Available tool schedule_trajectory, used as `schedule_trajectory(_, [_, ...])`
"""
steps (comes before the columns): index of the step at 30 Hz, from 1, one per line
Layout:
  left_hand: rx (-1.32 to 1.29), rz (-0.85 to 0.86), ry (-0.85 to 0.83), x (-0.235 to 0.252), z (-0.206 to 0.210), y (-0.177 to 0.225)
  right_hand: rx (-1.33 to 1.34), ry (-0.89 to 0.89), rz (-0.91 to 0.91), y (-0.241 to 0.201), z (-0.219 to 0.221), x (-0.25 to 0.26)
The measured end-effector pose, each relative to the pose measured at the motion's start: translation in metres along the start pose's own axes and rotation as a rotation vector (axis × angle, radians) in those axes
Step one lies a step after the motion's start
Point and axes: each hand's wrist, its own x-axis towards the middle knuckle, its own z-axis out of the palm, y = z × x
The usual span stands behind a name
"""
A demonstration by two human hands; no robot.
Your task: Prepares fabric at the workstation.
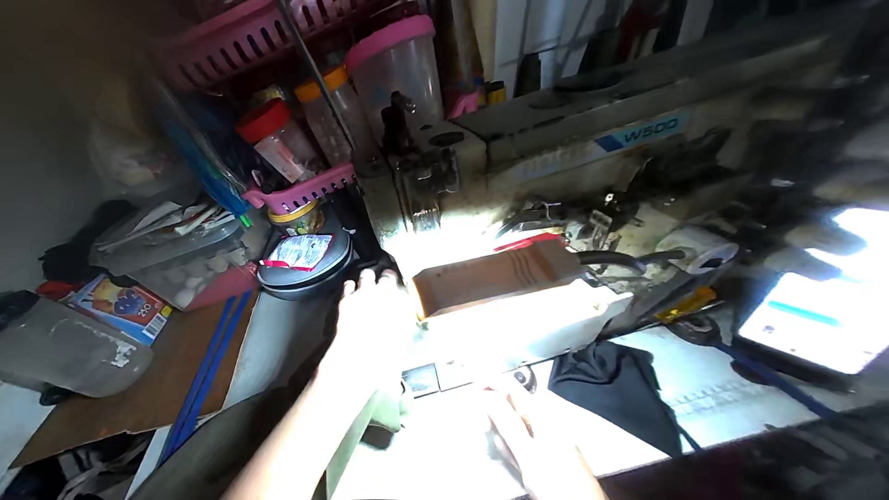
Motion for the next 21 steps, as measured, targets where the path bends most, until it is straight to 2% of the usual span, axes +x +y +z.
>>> schedule_trajectory(2, [-0.077,-0.144,0.033,0.022,0.016,-0.004,-0.125,0.003,0.005,0.001,-0.002,0.004])
schedule_trajectory(5, [-0.280,-0.320,0.098,0.029,-0.004,0.009,-0.051,0.024,0.079,0.003,0.000,0.005])
schedule_trajectory(8, [-0.252,-0.399,0.063,0.030,-0.016,-0.006,-0.039,0.042,0.136,-0.004,-0.008,0.001])
schedule_trajectory(12, [-0.307,-0.300,0.012,0.009,-0.010,-0.055,-0.435,-0.112,-0.035,-0.006,-0.043,-0.003])
schedule_trajectory(15, [-0.571,-0.164,-0.070,-0.032,-0.020,-0.077,-0.657,-0.016,-0.254,-0.010,-0.050,0.004])
schedule_trajectory(17, [-0.695,-0.117,0.066,-0.074,-0.018,-0.074,-0.822,0.137,-0.481,-0.014,-0.038,0.019])
schedule_trajectory(19, [-0.709,-0.006,0.343,-0.109,-0.009,-0.057,-0.937,0.252,-0.679,-0.024,-0.018,0.037])
schedule_trajectory(21, [-0.799,0.119,0.450,-0.129,-0.002,-0.034,-0.994,0.246,-0.756,-0.035,0.001,0.053])
